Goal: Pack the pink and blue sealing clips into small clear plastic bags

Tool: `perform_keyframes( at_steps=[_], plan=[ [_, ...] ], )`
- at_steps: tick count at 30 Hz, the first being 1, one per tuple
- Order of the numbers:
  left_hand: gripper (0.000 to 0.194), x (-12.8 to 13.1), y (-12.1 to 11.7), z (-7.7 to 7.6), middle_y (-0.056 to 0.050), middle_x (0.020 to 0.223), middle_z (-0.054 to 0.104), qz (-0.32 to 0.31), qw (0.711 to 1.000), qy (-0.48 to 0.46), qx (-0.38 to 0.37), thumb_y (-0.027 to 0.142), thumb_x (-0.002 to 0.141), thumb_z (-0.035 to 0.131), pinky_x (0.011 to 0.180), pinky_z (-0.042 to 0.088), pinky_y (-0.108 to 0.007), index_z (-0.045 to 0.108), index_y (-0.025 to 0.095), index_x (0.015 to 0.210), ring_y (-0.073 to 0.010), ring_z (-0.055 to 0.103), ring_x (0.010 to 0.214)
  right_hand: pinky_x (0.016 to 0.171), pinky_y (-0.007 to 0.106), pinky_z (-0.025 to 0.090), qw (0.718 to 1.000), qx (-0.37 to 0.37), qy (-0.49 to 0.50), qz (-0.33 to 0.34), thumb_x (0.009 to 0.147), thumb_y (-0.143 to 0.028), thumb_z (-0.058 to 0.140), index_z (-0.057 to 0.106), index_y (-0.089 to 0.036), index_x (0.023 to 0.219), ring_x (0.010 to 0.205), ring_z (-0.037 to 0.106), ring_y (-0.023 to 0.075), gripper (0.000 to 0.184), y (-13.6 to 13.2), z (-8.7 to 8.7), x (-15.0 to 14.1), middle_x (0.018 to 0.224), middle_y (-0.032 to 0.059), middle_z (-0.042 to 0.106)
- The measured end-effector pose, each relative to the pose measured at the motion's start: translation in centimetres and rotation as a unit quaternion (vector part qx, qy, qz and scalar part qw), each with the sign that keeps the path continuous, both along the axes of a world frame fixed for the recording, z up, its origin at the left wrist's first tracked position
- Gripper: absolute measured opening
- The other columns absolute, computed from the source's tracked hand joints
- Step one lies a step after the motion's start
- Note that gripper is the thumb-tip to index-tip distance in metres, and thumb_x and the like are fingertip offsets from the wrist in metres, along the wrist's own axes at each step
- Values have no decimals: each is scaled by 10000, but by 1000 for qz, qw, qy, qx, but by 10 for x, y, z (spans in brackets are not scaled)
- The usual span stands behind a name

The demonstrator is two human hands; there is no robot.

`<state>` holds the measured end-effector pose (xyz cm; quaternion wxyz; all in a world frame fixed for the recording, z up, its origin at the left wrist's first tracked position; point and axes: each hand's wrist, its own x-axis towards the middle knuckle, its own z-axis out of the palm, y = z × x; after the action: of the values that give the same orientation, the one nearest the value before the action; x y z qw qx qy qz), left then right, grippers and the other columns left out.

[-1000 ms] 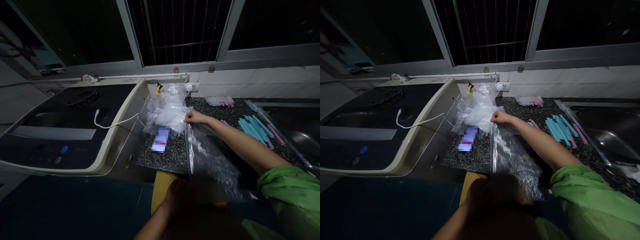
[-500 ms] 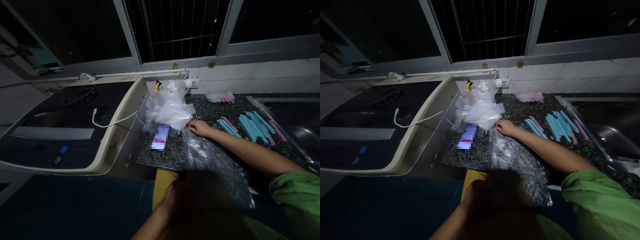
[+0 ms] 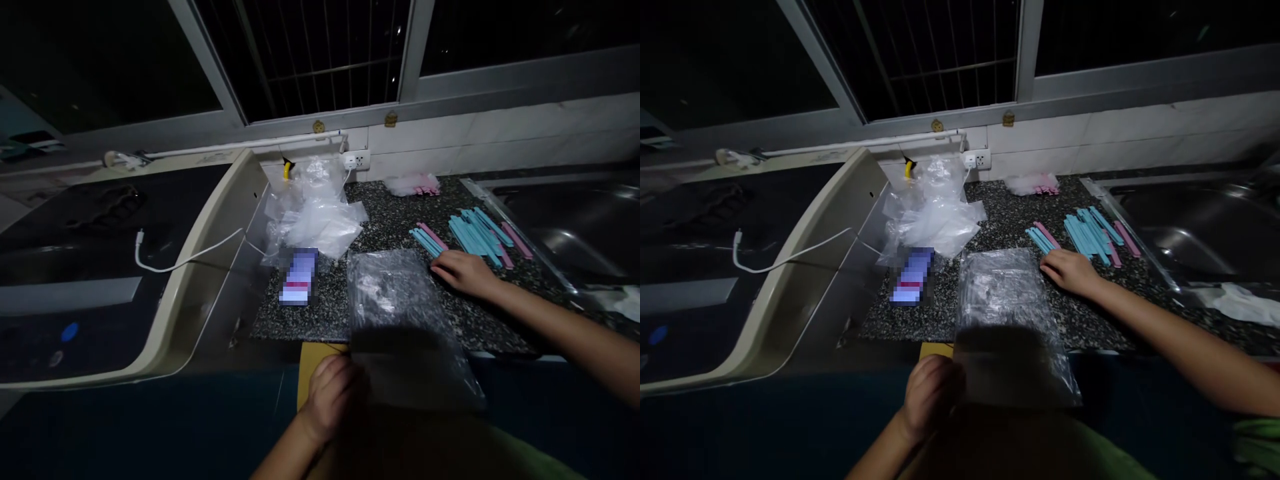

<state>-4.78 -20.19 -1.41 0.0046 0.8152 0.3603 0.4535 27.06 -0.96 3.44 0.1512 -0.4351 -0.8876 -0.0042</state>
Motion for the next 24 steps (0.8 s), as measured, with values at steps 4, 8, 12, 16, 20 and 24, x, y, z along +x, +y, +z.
perform_keyframes(
  at_steps=[4, 8, 12, 16, 20, 24],
  plan=[
    [182, -1, 4, 17, -66, 845, 673, -18, 999, 3, 36, 132, 827, 496, 727, 485, -311, 597, 147, 977, -160, 580, 853, 666, 307, 470, 999, 1, 8, 36, 859, -329, 413, 656, -237, 879, 768, 613, 193, 260, -39, -2, 22, 804, 73, 662],
    [200, 0, 6, 33, -79, 822, 659, -37, 999, -27, 14, 162, 861, 435, 713, 488, -323, 594, 141, 981, -169, 582, 843, 656, 304, 484, 999, 1, -7, 53, 858, -321, 432, 644, -240, 1003, 785, 619, 192, 270, -67, -5, 31, 875, 83, 659],
    [158, 3, 10, 42, -82, 822, 641, -23, 997, -70, 18, 127, 845, 452, 695, 495, -322, 594, 140, 913, -165, 573, 842, 716, 341, 503, 997, -18, 3, 69, 832, -348, 476, 608, -235, 1113, 878, 613, 221, 330, -84, -8, 27, 978, 112, 640],
    [120, 8, 16, 52, -50, 787, 625, 18, 990, -137, 37, 56, 779, 532, 658, 494, -308, 570, 156, 831, -150, 570, 796, 826, 395, 479, 994, -52, 12, 96, 770, -332, 533, 543, -260, 1213, 1013, 574, 252, 449, -99, -19, 19, 1100, 112, 603],
    [110, 12, 19, 62, -49, 765, 616, 18, 986, -161, 31, 64, 782, 529, 638, 494, -306, 566, 154, 831, -146, 563, 768, 865, 445, 444, 994, -33, 28, 100, 724, -198, 482, 488, -274, 1275, 1078, 537, 264, 556, -110, -31, 8, 1193, 105, 568],
    [122, 12, 17, 67, -43, 743, 612, -14, 988, -156, 16, 64, 784, 522, 600, 486, -284, 571, 161, 842, -137, 566, 732, 811, 416, 462, 995, -23, 56, 81, 798, -168, 414, 570, -317, 1172, 996, 570, 229, 432, -113, -32, -6, 1140, 67, 623]
  ],
)
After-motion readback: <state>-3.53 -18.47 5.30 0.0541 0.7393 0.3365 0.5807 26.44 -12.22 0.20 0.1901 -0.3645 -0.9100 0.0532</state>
